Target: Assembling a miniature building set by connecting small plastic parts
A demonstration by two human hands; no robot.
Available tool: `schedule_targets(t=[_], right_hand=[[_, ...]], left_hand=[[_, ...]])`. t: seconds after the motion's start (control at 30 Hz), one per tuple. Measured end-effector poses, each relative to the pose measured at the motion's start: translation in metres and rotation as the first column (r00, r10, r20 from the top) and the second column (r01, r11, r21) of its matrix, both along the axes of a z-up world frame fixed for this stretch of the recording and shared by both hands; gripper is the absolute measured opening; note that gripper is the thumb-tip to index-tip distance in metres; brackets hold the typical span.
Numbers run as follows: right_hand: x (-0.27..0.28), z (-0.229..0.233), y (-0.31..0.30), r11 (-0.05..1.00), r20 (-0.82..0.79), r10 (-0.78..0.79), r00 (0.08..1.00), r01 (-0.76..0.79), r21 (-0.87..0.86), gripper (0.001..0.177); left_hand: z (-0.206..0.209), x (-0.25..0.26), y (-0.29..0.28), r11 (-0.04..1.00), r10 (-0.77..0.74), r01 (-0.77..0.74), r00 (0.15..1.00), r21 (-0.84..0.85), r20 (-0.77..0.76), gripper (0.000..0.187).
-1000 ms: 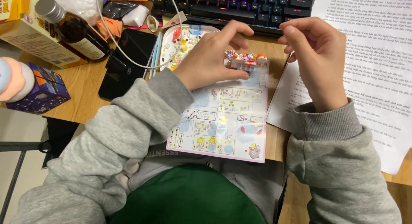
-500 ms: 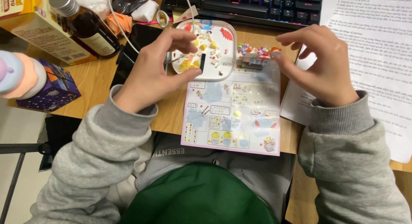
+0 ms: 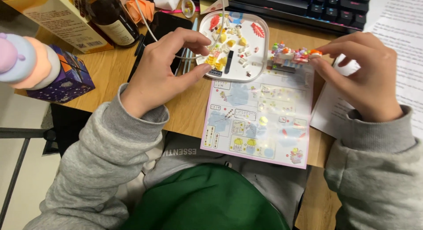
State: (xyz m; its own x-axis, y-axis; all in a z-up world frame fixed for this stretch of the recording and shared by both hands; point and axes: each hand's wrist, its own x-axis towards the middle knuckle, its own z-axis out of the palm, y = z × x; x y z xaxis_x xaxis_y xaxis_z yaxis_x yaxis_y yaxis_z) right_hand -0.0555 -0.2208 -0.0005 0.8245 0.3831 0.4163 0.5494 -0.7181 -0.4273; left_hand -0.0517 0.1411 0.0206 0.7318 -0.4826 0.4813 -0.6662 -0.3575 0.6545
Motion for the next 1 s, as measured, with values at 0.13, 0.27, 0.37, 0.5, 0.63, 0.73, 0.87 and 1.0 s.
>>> schedule_targets(t=[0.13,0.27,0.37,0.5,0.63,0.73,0.87,1.0], right_hand=[[-0.001,0.0,-0.003,1.0,-0.018,-0.004,1.0,0.004,-0.009,0.019],[-0.005,0.0,0.001,0.999,-0.019,-0.027,0.999,0.026,-0.031,0.017],[-0.007,0.003,0.006,0.997,-0.074,-0.074,0.994,0.071,-0.035,0.017],[-0.005,-0.003,-0.002,0.993,-0.013,-0.047,0.999,0.046,-0.113,0.012],[-0.006,-0.003,0.0,0.995,-0.012,-0.028,1.0,0.027,-0.096,0.011],[-0.004,-0.009,-0.003,0.997,-0.014,-0.033,0.999,0.032,-0.065,0.01],[-0.005,-0.008,-0.005,0.995,-0.018,-0.045,0.999,0.043,-0.086,0.011],[-0.008,0.0,0.0,0.993,-0.044,-0.055,0.998,0.05,-0.106,0.012]], left_hand=[[-0.007,0.006,0.0,0.998,-0.013,0.007,0.995,0.063,0.097,0.019],[-0.027,0.003,-0.004,0.986,-0.107,0.07,0.963,0.153,0.247,0.009],[-0.037,-0.012,-0.003,0.952,-0.189,0.08,0.913,0.295,0.361,0.007],[-0.041,-0.024,0.004,0.911,-0.241,0.098,0.914,0.401,0.326,0.015],[-0.045,-0.027,0.006,0.926,-0.222,0.117,0.938,0.359,0.268,0.015],[-0.043,-0.027,0.006,0.929,-0.21,0.127,0.954,0.348,0.212,0.015],[-0.042,-0.027,0.005,0.928,-0.208,0.118,0.95,0.352,0.232,0.015],[-0.043,-0.027,0.004,0.932,-0.208,0.119,0.949,0.341,0.236,0.016]])
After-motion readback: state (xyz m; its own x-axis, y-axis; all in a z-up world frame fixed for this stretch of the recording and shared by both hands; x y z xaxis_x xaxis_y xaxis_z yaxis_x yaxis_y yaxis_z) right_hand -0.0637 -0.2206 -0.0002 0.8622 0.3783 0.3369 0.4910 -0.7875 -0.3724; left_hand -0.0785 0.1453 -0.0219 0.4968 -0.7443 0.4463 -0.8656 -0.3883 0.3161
